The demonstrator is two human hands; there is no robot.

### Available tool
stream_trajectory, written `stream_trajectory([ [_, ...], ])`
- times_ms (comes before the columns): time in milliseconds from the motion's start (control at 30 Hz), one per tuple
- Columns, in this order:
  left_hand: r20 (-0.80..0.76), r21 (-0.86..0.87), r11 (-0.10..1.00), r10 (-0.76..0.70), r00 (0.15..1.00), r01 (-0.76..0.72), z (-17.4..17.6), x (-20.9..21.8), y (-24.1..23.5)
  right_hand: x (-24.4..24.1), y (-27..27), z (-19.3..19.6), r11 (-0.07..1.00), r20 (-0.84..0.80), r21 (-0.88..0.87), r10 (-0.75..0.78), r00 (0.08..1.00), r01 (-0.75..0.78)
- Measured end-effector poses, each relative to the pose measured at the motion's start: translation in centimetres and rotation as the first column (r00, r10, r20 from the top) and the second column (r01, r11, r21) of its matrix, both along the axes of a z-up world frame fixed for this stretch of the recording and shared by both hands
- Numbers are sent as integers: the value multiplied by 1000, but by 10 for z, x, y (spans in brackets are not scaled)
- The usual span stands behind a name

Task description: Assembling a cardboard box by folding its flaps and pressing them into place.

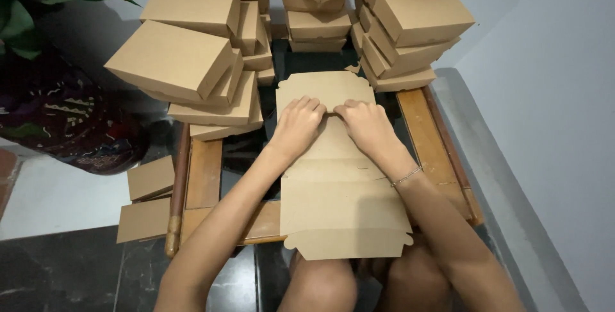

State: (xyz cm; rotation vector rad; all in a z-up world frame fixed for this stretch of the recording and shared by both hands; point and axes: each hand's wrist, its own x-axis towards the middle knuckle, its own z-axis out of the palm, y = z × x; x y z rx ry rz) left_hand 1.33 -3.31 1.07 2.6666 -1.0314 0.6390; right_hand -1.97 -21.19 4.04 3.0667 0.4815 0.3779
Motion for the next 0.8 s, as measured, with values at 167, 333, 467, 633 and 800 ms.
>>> stream_trajectory([
  [167,56,38,999,9,998,-11,5,-7,0,-7,-2,-4,1000,11,-13,9,1000,-9],
  [333,134,43,999,4,991,-10,-9,0,1,-12,-3,-9,1000,39,31,5,999,-6],
  [467,160,42,999,-9,987,2,-18,0,0,-18,-2,-12,1000,31,17,2,1000,-3],
  [633,20,43,999,-15,1000,14,-7,-9,4,-27,-1,-6,994,18,97,46,999,-48],
  [800,-66,66,998,-4,998,8,-15,-9,5,-25,-8,-20,993,45,89,74,996,-78],
])
